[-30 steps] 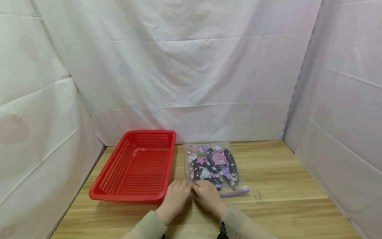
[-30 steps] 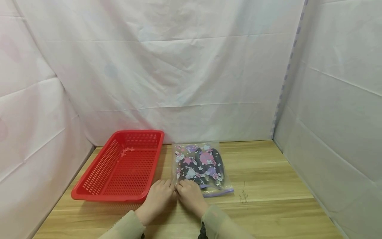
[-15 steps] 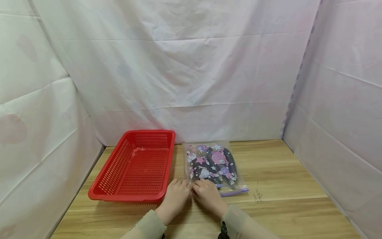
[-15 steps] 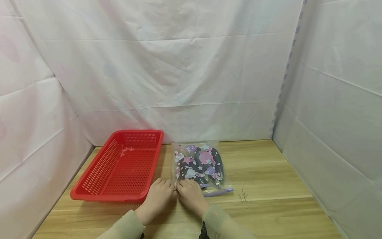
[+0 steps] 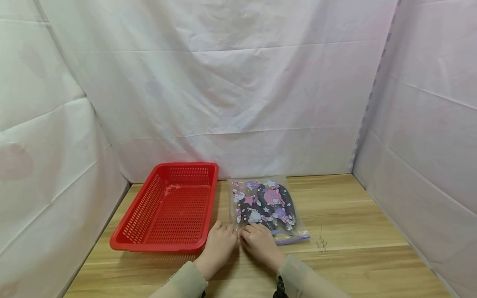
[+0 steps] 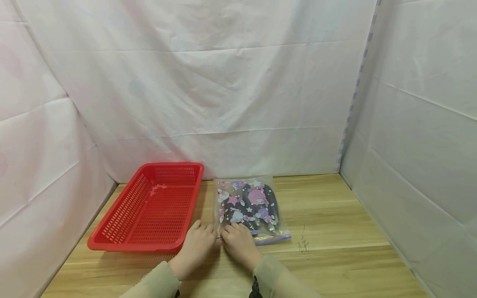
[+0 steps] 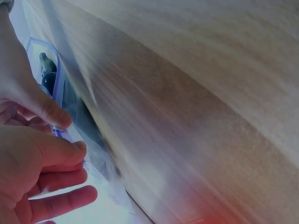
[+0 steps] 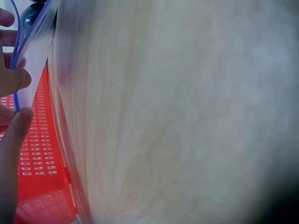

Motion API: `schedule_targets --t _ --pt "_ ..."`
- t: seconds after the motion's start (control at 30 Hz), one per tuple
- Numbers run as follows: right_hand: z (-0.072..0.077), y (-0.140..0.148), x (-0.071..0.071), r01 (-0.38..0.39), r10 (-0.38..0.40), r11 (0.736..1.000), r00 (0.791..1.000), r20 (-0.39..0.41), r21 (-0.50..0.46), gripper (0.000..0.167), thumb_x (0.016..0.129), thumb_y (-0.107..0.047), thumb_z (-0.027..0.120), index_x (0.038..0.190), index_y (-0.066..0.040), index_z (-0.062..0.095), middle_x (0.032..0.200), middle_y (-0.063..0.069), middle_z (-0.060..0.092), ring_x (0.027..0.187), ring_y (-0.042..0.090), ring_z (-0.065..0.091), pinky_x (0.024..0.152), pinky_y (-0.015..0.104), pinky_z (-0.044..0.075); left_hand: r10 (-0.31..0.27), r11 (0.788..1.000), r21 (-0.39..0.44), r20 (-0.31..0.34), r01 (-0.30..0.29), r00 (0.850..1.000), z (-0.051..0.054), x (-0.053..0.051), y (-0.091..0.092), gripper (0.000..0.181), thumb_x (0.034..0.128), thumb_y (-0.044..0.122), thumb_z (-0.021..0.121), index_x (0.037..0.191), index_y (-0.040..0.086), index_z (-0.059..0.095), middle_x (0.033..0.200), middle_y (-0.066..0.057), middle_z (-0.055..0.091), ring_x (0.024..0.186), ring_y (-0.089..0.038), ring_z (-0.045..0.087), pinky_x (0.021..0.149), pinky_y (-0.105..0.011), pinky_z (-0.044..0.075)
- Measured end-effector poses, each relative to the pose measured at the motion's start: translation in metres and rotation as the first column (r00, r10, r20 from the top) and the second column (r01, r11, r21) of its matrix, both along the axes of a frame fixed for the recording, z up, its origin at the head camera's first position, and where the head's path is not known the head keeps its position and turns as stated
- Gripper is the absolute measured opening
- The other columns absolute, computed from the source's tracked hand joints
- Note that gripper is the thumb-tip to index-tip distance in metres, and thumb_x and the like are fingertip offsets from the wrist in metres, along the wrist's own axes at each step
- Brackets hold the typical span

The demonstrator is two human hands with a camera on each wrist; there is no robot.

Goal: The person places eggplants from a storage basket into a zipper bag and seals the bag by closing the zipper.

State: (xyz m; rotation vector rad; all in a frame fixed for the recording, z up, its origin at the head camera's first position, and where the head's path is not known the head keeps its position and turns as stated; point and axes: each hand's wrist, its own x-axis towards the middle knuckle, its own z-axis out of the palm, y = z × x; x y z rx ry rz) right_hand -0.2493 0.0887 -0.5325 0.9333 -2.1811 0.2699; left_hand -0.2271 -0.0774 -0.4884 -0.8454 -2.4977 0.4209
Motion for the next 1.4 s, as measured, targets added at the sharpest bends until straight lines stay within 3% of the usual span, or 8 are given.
schedule_targets --t 0.4,0.8,1.03,1.1,1.3,1.4 --pt "-0.0004 0.0026 0.0008 0.021 -0.021 1.0 1.0 -0.001 0.013 0.015 0.07 -0.019 0.081 0.071 -0.017 0.066 0.073 -0.006 0.062 0.067 0.015 0.058 0.058 0.03 0.044 0.012 1.0 -0.009 0.005 -0.012 1.0 0.0027 0.0013 0.0011 0.009 0.0815 0.024 0.07 0.082 0.015 0.072 0.077 -0.001 0.064 0.074 -0.017 0.062 0.093 -0.042 0.041" --pt "-0.0026 0.0055 -0.0013 0.022 -0.022 1.0 1.0 -0.005 -0.007 0.017 0.068 -0.018 0.082 0.069 -0.017 0.066 0.071 -0.007 0.061 0.066 0.015 0.057 0.059 0.03 0.045 0.033 0.999 -0.032 0.02 -0.032 0.999 0.0025 -0.0002 0.0013 0.005 0.0784 0.019 0.072 0.074 0.016 0.071 0.078 0.0 0.063 0.076 -0.018 0.064 0.107 -0.045 0.031" --pt "-0.0073 0.0032 0.0014 0.029 -0.029 1.0 1.0 0.013 -0.009 0.02 0.068 -0.018 0.081 0.064 -0.018 0.061 0.067 -0.007 0.057 0.062 0.015 0.055 0.056 0.029 0.044 0.06 0.994 -0.09 0.057 -0.055 0.997 0.0002 0.0034 0.0023 0.005 0.0803 0.019 0.07 0.08 0.014 0.073 0.079 -0.002 0.065 0.079 -0.02 0.064 0.107 -0.046 0.031" --pt "-0.0076 0.0028 0.0022 0.033 -0.033 0.999 0.999 0.018 -0.006 0.02 0.068 -0.018 0.081 0.064 -0.018 0.061 0.067 -0.007 0.057 0.062 0.015 0.055 0.056 0.029 0.043 0.057 0.994 -0.093 0.045 -0.053 0.997 -0.001 0.004 0.0026 0.005 0.0808 0.018 0.069 0.082 0.015 0.073 0.081 -0.002 0.066 0.08 -0.02 0.064 0.107 -0.046 0.031" --pt "-0.0055 0.0033 0.0013 0.037 -0.037 0.999 0.999 0.017 -0.004 0.019 0.068 -0.019 0.08 0.064 -0.018 0.061 0.067 -0.008 0.057 0.061 0.014 0.055 0.055 0.029 0.043 0.033 0.996 -0.083 -0.014 -0.034 0.999 -0.0007 0.0014 0.0062 0.028 0.0839 0.02 0.067 0.111 0.017 0.072 0.108 -0.001 0.07 0.092 -0.019 0.066 0.107 -0.047 0.031" --pt "-0.0034 0.004 -0.0001 0.032 -0.032 0.999 0.999 0.022 -0.002 0.019 0.069 -0.018 0.079 0.064 -0.018 0.061 0.067 -0.008 0.056 0.061 0.014 0.055 0.055 0.028 0.044 0.038 0.995 -0.086 -0.014 -0.039 0.999 0.0018 0.0001 0.0078 0.025 0.0845 0.021 0.066 0.107 0.017 0.074 0.111 -0.001 0.069 0.095 -0.02 0.065 0.107 -0.047 0.03"
